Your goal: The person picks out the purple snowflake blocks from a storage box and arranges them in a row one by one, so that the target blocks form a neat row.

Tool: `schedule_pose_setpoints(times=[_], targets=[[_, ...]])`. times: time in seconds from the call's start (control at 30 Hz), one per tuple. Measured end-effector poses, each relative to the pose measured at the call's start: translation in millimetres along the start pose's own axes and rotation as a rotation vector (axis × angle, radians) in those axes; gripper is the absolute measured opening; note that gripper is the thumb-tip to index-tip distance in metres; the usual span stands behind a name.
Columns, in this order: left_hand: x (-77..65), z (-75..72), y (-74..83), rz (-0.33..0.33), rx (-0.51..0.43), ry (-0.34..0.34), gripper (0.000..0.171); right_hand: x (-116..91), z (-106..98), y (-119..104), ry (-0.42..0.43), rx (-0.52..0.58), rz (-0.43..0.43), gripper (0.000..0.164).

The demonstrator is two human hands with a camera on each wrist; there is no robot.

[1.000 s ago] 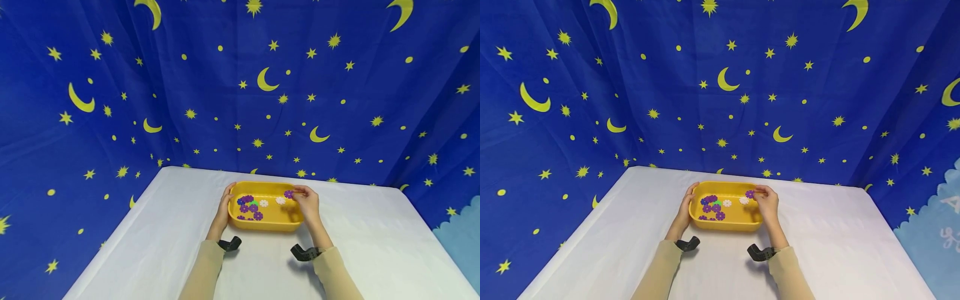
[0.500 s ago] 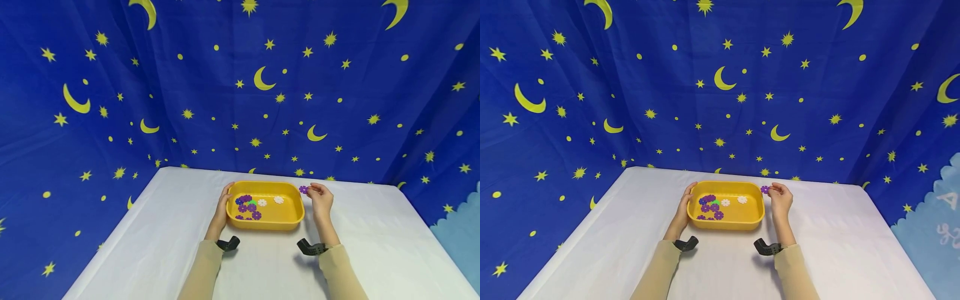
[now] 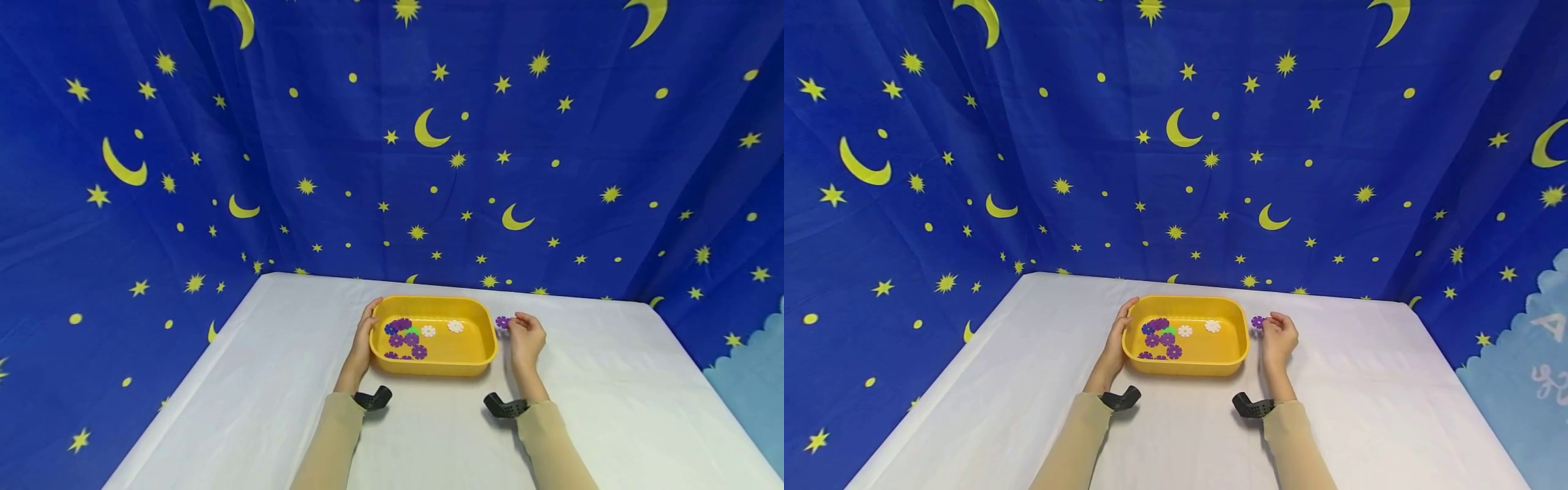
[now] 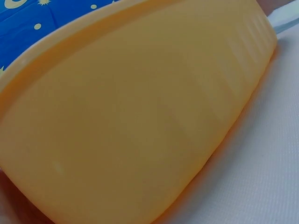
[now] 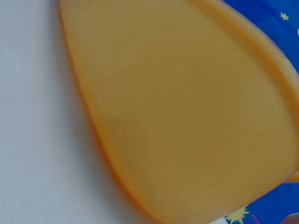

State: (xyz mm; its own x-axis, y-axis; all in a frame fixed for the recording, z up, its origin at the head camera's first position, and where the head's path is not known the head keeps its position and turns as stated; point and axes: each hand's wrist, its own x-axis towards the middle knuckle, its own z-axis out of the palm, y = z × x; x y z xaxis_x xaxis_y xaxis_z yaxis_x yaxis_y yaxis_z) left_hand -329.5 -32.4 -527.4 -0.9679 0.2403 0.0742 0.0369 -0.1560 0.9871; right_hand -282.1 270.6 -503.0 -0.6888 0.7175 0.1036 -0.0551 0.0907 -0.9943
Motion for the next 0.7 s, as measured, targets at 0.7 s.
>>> schedule_pose_setpoints(times=[0.7], targets=[[-0.5,0.7,0.3,-0.029,0.011,0.019,0.055,6.8,-2.5,30.6,0.12,-0.104,-0.005,0.027]])
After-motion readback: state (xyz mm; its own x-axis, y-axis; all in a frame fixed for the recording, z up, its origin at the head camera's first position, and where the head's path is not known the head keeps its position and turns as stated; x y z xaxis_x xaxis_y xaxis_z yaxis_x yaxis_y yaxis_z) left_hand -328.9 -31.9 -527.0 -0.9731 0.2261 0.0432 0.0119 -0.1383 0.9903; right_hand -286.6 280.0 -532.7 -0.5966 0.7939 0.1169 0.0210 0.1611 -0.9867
